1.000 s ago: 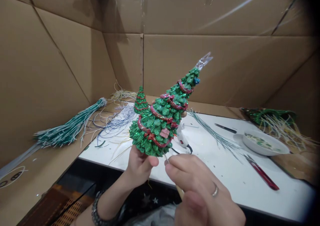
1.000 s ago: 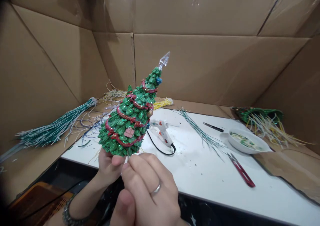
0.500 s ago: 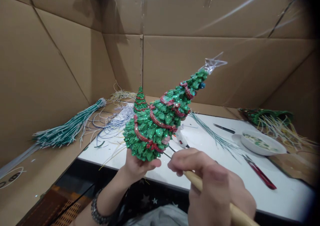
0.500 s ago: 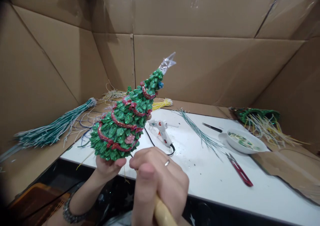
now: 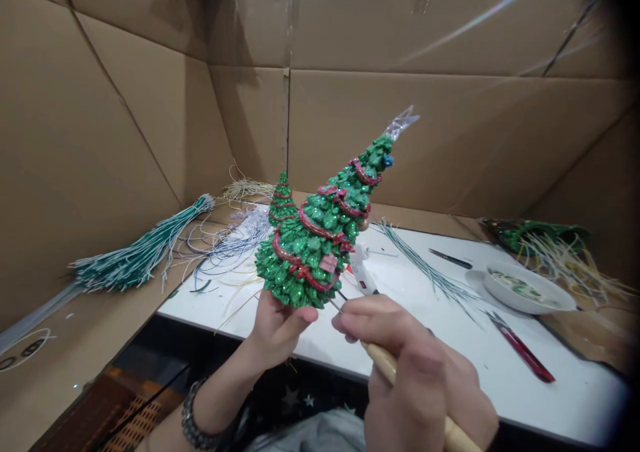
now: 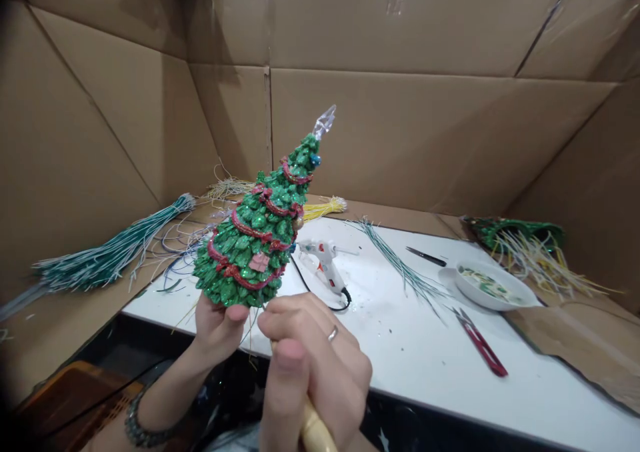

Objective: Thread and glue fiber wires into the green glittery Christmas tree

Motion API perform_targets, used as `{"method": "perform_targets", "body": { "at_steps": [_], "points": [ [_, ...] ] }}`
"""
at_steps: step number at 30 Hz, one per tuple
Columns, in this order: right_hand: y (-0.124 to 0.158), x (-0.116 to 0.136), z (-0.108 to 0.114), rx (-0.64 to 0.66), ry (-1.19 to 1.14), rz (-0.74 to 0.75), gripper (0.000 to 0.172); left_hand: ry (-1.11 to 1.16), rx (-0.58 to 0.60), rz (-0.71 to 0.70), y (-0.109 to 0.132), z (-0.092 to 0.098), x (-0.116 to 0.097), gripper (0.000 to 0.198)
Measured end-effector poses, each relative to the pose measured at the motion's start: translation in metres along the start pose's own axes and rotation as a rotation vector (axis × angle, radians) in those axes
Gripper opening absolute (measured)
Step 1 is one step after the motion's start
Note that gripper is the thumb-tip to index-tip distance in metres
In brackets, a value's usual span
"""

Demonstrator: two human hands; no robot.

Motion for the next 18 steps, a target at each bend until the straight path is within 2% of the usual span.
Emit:
{"method": "perform_targets", "body": {
  "at_steps": [3,8,10,14,18],
  "points": [
    [0.003,0.005,-0.004,-0.077,0.069,0.003,0.034,0.035,-0.018,0.037,0.003,-0.002,0.001,0.042],
    [0.002,0.007,-0.008,-0.11,0.025,0.038,0.033,0.038,-0.02,0.042,0.002,0.001,0.002,0.043],
    [-0.001,0.003,-0.005,-0.079,-0.016,0.013,0.035,0.032,0.009,0.054,0.001,0.003,0.002,0.041],
    [-0.001,-0.008,0.006,0.114,-0.095,-0.032,0.038,0.015,0.025,0.055,0.002,0.003,0.002,0.039],
    [0.006,-0.008,0.013,0.117,-0.009,0.02,0.034,0.085,0.045,0.105,0.006,0.001,0.003,0.041]
  ]
}}
Point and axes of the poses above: each hand's wrist, its own y-axis away from the middle knuckle, its own z-axis out of the back of the hand, x = y × z, the point moved 1 cm from there along -y, towards the middle knuckle, and after that the axes turned 8 degrees about y, right-handed, at the moved point
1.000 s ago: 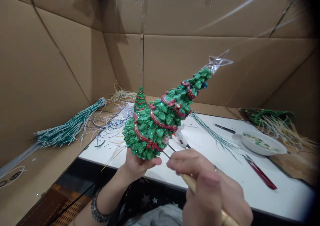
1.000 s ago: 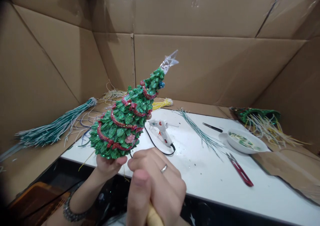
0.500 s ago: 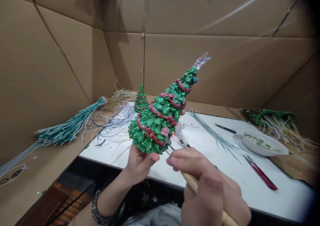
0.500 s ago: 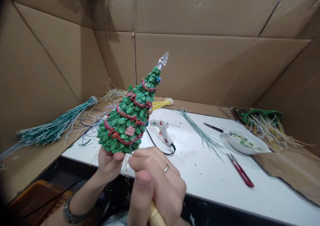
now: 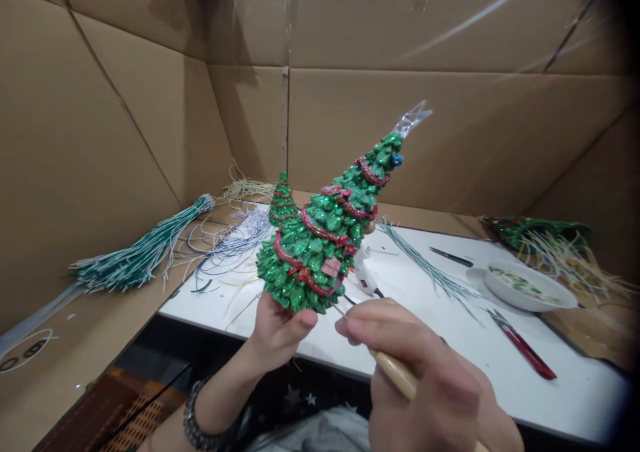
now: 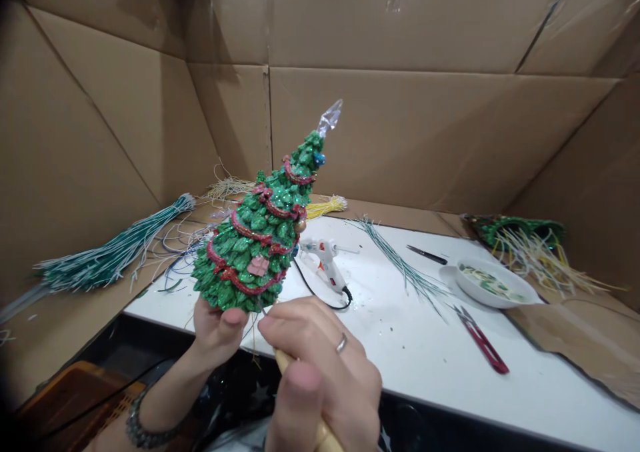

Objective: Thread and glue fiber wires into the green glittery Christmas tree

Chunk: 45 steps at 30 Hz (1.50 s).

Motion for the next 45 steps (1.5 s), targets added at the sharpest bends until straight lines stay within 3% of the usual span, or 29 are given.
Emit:
{"method": "perform_targets", "body": {
  "at_steps": [5,12,17,21,27,32,38,45],
  "points": [
    [-0.006,0.008,-0.003,-0.016,0.119,0.069,0.041,-0.034,0.062,-0.02,-0.004,-0.004,-0.006,0.038],
    [-0.015,0.012,-0.014,-0.104,-0.002,-0.014,0.038,-0.222,0.052,-0.133,-0.015,-0.004,-0.015,0.03],
    [-0.007,0.02,-0.014,-0.207,0.041,-0.043,0.037,-0.226,0.117,-0.077,-0.01,0.0,-0.012,0.027],
    [-0.006,0.024,-0.017,-0.205,0.081,-0.055,0.037,-0.283,0.144,-0.128,-0.01,0.003,-0.011,0.028],
    [-0.002,0.023,-0.016,-0.236,0.153,-0.047,0.034,-0.325,0.054,-0.216,-0.009,0.005,-0.009,0.034],
    [-0.002,0.022,-0.009,-0.101,0.201,0.068,0.033,-0.219,0.049,-0.149,-0.008,0.003,-0.009,0.032],
    [-0.002,0.015,-0.014,-0.178,0.205,0.161,0.034,-0.116,-0.023,-0.107,-0.008,-0.002,-0.011,0.033],
    [0.002,0.013,-0.016,-0.111,0.215,0.103,0.034,-0.077,-0.069,-0.035,-0.011,-0.008,-0.015,0.032]
  ]
}}
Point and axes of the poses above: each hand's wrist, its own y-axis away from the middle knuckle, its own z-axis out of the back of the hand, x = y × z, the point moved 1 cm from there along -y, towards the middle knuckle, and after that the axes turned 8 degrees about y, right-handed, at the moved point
